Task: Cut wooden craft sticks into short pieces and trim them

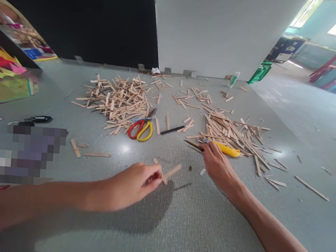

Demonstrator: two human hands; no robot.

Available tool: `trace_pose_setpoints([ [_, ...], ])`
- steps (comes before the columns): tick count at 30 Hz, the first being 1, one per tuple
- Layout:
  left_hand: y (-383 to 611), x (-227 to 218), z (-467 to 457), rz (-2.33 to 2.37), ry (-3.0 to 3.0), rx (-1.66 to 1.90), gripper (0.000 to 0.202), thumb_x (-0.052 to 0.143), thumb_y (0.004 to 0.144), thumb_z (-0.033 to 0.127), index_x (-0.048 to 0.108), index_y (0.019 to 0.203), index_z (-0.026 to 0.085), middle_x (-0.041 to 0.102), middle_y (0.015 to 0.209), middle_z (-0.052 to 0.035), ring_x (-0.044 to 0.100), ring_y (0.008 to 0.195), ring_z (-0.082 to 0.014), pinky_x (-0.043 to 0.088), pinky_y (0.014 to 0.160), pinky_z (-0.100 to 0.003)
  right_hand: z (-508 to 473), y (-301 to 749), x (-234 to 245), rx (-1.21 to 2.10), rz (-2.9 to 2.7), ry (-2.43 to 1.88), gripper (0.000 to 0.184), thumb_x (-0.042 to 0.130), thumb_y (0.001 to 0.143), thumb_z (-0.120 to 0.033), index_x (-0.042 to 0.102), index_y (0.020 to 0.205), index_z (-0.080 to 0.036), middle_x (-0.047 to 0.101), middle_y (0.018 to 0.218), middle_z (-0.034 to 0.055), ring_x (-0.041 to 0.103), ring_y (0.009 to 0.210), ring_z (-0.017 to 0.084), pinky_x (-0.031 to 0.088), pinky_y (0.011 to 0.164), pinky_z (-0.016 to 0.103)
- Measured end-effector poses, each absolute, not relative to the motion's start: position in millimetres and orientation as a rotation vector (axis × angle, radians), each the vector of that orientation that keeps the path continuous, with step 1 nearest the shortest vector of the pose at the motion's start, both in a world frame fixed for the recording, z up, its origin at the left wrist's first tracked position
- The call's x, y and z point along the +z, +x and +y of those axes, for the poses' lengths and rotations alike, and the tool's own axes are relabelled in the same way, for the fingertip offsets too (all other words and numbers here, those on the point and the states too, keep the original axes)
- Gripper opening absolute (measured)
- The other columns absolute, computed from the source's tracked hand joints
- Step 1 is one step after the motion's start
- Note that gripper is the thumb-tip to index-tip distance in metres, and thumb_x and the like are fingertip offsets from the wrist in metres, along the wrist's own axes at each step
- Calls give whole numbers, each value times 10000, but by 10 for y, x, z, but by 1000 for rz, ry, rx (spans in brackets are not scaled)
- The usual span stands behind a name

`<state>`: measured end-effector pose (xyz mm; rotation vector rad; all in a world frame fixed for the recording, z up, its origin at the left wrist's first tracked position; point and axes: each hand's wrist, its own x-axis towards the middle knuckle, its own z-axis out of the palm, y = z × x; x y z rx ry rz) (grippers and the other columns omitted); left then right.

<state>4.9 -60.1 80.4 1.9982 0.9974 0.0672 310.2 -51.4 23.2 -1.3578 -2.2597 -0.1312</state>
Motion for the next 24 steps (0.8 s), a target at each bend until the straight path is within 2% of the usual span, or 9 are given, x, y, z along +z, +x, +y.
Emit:
trace_pose_setpoints([
  [2,50,904,-499,867,1552,166,152,475,1085,286,563,990,207,760,802,-34,689,622,-172,486,566,-272,-531,3062,253,-104,-2181,-1367,314,371,1122,-213,659,1242,-176,674,1031,131,695,921,262,594,828,371],
  [6,13,1047,-415,672,1254,353,229,601,1051,414,584,1064,186,741,781,-25,624,559,-122,446,490,-219,-600,3011,341,-67,-2045,-1414,238,413,1116,-250,632,1198,-209,723,988,99,703,816,222,580,751,318],
  [10,-37,1116,-441,665,1271,534,305,668,1037,385,611,1214,143,777,877,-71,663,614,-120,480,503,-202,-760,2934,507,-25,-1987,-1484,191,426,1116,-245,582,1224,-224,751,811,22,646,557,162,544,588,256],
  [14,-52,1150,-476,693,1261,630,440,683,1029,354,588,1397,132,759,1028,-102,694,599,-117,492,445,-186,-1010,2773,662,-131,-2032,-1378,267,425,1133,-250,604,1329,-219,794,861,65,712,586,179,602,615,270],
  [19,-54,1164,-516,712,1275,665,407,679,1027,322,624,1387,141,744,1023,-83,712,600,-110,552,465,-174,-1252,2621,726,-3,-2090,-1224,380,446,1125,-164,601,1458,-263,833,969,60,762,637,154,624,624,220],
  [22,-62,1159,-540,724,1344,674,353,651,1029,273,658,1359,148,752,1026,-76,735,630,-113,589,490,-167,-1291,2597,740,40,-2080,-1223,373,461,1121,-165,634,1430,-280,802,832,15,678,499,127,598,551,213],
  [24,-68,1143,-552,744,1429,692,329,633,1021,236,685,1335,149,764,1022,-69,755,640,-114,612,513,-162,-1297,2587,761,77,-2071,-1226,343,489,1115,-189,664,1397,-278,733,698,-24,589,405,112,535,451,213],
])
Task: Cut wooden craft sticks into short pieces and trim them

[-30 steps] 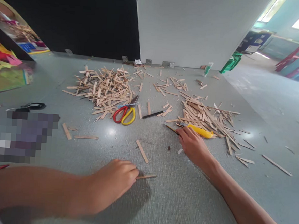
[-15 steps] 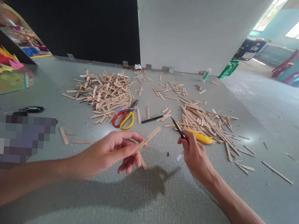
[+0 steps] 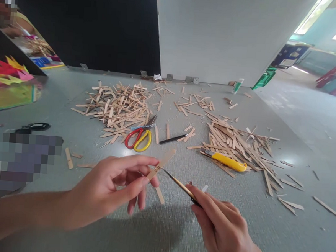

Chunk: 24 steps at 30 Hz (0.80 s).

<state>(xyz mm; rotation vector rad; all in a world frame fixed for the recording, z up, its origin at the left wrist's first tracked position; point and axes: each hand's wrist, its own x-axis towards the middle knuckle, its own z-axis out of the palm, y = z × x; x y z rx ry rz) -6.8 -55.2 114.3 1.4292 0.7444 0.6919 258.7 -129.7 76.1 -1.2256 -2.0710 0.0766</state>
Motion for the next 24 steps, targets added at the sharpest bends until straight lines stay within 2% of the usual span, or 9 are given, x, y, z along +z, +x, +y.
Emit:
trace_pose_setpoints([
  [4,-66,1083,-564,780,1582,786,351,608,1000,188,704,1332,125,786,999,-67,784,638,-126,664,567,-183,-1326,2544,818,284,-2050,-1192,433,503,1090,-151,629,1491,-259,604,557,-87,489,321,88,384,313,195],
  [7,-50,1034,-569,786,1651,867,362,613,995,167,707,1339,111,798,993,-75,793,652,-135,684,585,-199,-1380,2522,830,390,-2024,-1177,612,495,1058,-87,517,1633,-296,570,536,-105,504,321,91,396,318,187],
  [10,-34,993,-567,790,1704,936,341,628,995,168,718,1318,102,803,979,-77,794,651,-134,688,587,-197,-1441,2530,802,436,-1993,-1173,715,505,1033,-61,447,1688,-344,573,546,-101,520,328,97,417,330,190],
  [14,-34,945,-572,784,1744,931,351,625,1000,149,713,1338,114,814,1001,-79,806,666,-138,694,603,-196,-1464,2533,759,487,-1968,-1184,731,523,1026,-63,441,1693,-350,591,576,-85,543,361,105,422,339,192],
  [18,-30,927,-588,774,1778,941,359,639,1002,153,704,1354,120,813,1013,-79,811,679,-140,696,613,-190,-1424,2501,746,519,-1962,-1153,726,483,1034,-47,432,1698,-337,548,570,-93,511,365,98,424,362,184],
  [22,-8,911,-584,755,1839,952,320,611,1039,147,681,1350,113,809,1014,-70,812,679,-123,678,614,-147,-1404,2479,744,510,-1954,-1141,715,482,1041,-54,438,1693,-344,526,566,-99,494,363,91,415,366,176],
  [24,-5,873,-576,738,1927,984,313,595,1058,124,655,1365,128,820,1029,-58,822,719,-112,671,660,-124,-1409,2468,741,508,-1952,-1145,716,487,1041,-55,439,1693,-346,522,560,-101,488,360,90,408,362,173],
])
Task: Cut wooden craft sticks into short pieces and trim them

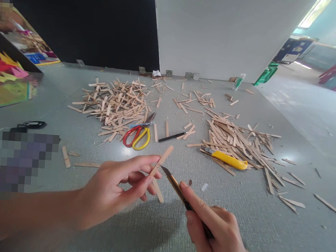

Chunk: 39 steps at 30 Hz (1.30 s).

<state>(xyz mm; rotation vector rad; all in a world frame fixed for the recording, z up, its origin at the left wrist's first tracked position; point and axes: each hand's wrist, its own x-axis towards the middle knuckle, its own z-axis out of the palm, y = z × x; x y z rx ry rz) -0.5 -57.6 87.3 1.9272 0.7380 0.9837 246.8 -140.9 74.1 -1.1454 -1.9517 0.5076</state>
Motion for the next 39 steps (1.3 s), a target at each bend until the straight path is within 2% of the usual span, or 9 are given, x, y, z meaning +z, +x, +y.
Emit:
trace_pose_setpoints([
  [5,-16,755,-578,752,2167,1082,375,574,1079,79,575,1435,196,846,1120,-41,846,869,-117,673,816,-144,-1428,2440,717,476,-1938,-1175,694,506,1032,-57,474,1681,-301,539,549,-87,480,353,89,409,357,166],
  [13,14,661,-594,788,2129,1007,314,537,1108,159,554,1418,206,845,1020,-27,847,805,-132,674,728,-157,-1490,2444,625,368,-1951,-1249,631,534,1060,-104,497,1667,-269,572,576,-68,501,367,101,444,360,189],
  [17,25,649,-584,811,2145,1036,286,558,1084,152,566,1363,209,853,1009,-28,841,781,-141,661,720,-181,-1511,2424,565,281,-1949,-1261,676,551,1056,-95,453,1688,-312,592,601,-75,532,390,103,500,413,208],
  [23,48,824,-560,875,1863,864,222,638,1045,214,606,1264,197,874,1016,-19,818,680,-132,643,695,-199,-1452,2398,580,244,-1977,-1253,658,530,1064,-95,459,1683,-306,577,587,-91,490,372,97,457,386,206],
  [27,76,858,-549,900,1769,846,153,631,1058,276,707,1127,163,866,891,-20,837,759,-167,623,670,-198,-1415,2385,615,269,-1970,-1215,583,524,1062,-91,551,1624,-243,528,543,-101,436,358,88,409,364,187],
  [30,86,801,-549,875,1820,867,252,603,1075,237,716,1271,127,841,809,-4,814,705,-144,609,652,-185,-1419,2384,629,307,-1966,-1251,486,536,1065,-116,650,1534,-175,498,520,-97,415,357,86,384,346,180],
  [33,77,692,-560,863,2005,963,414,611,1067,171,618,1478,126,826,801,10,772,642,-121,601,662,-189,-1469,2370,616,335,-1959,-1288,439,532,1079,-140,684,1491,-137,508,517,-87,426,352,82,368,333,174],
  [36,64,588,-574,858,2164,1019,370,577,1082,160,616,1450,148,814,793,2,745,612,-126,543,564,-181,-1531,2329,574,296,-1947,-1319,447,541,1083,-137,666,1512,-149,547,534,-79,455,360,80,389,351,173],
  [39,63,539,-574,860,2214,1036,315,561,1091,166,602,1403,158,806,786,1,713,562,-123,505,519,-183,-1548,2284,533,178,-1977,-1262,560,515,1076,-83,548,1624,-197,581,567,-83,469,368,82,445,410,192],
])
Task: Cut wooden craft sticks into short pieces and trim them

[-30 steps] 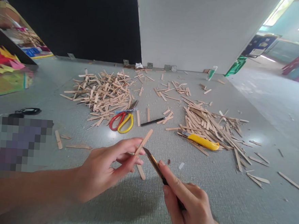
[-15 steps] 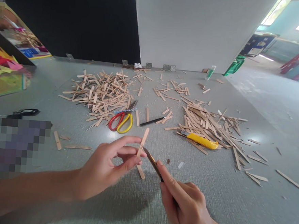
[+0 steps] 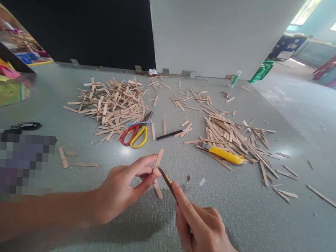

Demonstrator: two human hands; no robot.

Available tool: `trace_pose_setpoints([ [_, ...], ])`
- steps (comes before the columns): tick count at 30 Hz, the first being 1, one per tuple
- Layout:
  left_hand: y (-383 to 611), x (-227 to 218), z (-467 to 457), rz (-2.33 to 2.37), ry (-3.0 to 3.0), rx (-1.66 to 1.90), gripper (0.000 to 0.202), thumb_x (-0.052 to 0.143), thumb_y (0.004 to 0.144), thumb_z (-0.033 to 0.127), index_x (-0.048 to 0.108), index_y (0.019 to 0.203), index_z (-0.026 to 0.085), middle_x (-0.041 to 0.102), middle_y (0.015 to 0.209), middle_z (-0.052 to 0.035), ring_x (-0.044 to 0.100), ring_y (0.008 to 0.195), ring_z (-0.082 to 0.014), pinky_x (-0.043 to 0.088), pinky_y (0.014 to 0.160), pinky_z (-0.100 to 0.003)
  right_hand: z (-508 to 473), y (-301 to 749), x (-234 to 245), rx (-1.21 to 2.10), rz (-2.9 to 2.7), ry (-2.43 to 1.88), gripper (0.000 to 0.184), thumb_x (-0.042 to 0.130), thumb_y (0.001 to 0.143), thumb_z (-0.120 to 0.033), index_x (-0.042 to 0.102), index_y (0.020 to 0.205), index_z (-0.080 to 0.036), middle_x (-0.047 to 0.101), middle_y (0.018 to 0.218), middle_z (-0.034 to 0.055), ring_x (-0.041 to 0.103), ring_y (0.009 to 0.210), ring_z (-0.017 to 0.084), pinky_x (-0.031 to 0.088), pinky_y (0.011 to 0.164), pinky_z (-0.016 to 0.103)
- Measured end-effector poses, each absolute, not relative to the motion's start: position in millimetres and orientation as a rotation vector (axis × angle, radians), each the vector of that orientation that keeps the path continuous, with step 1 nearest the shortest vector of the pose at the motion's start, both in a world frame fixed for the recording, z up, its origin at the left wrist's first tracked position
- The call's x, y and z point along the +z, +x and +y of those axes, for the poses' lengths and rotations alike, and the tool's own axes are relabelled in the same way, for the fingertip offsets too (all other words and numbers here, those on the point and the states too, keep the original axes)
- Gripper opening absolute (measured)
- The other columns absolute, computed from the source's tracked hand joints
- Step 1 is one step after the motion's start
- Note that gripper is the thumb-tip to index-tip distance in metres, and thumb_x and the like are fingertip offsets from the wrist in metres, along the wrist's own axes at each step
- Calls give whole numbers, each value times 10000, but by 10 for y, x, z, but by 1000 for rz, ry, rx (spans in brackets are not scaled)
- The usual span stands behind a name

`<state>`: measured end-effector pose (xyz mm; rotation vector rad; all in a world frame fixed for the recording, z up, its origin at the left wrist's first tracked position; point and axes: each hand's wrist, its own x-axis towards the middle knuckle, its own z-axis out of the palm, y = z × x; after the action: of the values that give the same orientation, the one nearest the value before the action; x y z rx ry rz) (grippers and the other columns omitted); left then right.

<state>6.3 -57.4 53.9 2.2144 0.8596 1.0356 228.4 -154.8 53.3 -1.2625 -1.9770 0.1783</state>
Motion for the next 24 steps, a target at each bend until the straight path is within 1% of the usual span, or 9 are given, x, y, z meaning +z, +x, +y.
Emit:
trace_pose_setpoints([
  [2,66,539,-569,856,2206,1026,291,560,1088,162,590,1377,169,810,798,2,717,565,-122,507,526,-183,-1531,2272,525,143,-1993,-1225,625,483,1074,-55,470,1675,-226,589,580,-90,459,366,83,450,426,205],
  [3,67,548,-566,848,2196,1019,273,560,1086,163,587,1358,174,811,802,2,725,575,-124,513,532,-183,-1517,2272,531,155,-1994,-1221,632,478,1073,-52,463,1679,-230,581,578,-94,450,365,85,442,422,208],
  [5,67,578,-567,840,2159,1002,245,555,1085,169,580,1328,179,815,810,-2,756,620,-136,542,568,-189,-1486,2285,559,225,-1979,-1221,600,485,1069,-55,511,1647,-217,558,570,-98,436,372,88,418,406,207],
  [7,65,624,-574,838,2062,970,226,554,1085,181,567,1310,177,822,831,-14,793,689,-151,592,643,-205,-1453,2305,599,311,-1953,-1204,539,505,1063,-57,592,1577,-193,535,559,-102,423,376,85,387,386,199],
  [10,59,712,-586,819,1809,884,212,572,1087,250,554,1282,168,830,867,-44,820,764,-170,643,710,-228,-1405,2333,646,375,-1916,-1165,457,520,1046,-54,695,1457,-149,528,544,-98,417,371,77,346,363,191],
  [13,55,803,-584,799,1571,795,245,590,1088,325,560,1269,162,817,889,-64,811,767,-179,662,699,-247,-1363,2356,654,388,-1899,-1154,414,534,1027,-61,750,1377,-111,508,528,-91,408,372,78,336,366,195],
  [17,56,891,-559,764,1353,711,300,652,1070,381,578,1249,152,785,882,-63,792,773,-184,664,730,-280,-1320,2387,641,516,-1881,-1128,415,535,1021,-56,756,1371,-94,472,533,-92,341,387,75,281,361,204],
  [20,55,924,-525,729,1239,664,379,715,1041,428,588,1256,143,776,868,-60,785,773,-188,649,725,-287,-1300,2424,622,648,-1841,-1117,427,542,1026,-55,750,1394,-119,426,543,-98,310,405,73,250,368,203],
  [24,42,939,-477,667,1164,621,446,775,1004,479,626,1252,140,773,848,-53,766,743,-168,610,673,-254,-1296,2488,556,804,-1780,-1095,464,531,1046,-60,722,1454,-171,374,562,-101,298,411,67,250,384,188],
])
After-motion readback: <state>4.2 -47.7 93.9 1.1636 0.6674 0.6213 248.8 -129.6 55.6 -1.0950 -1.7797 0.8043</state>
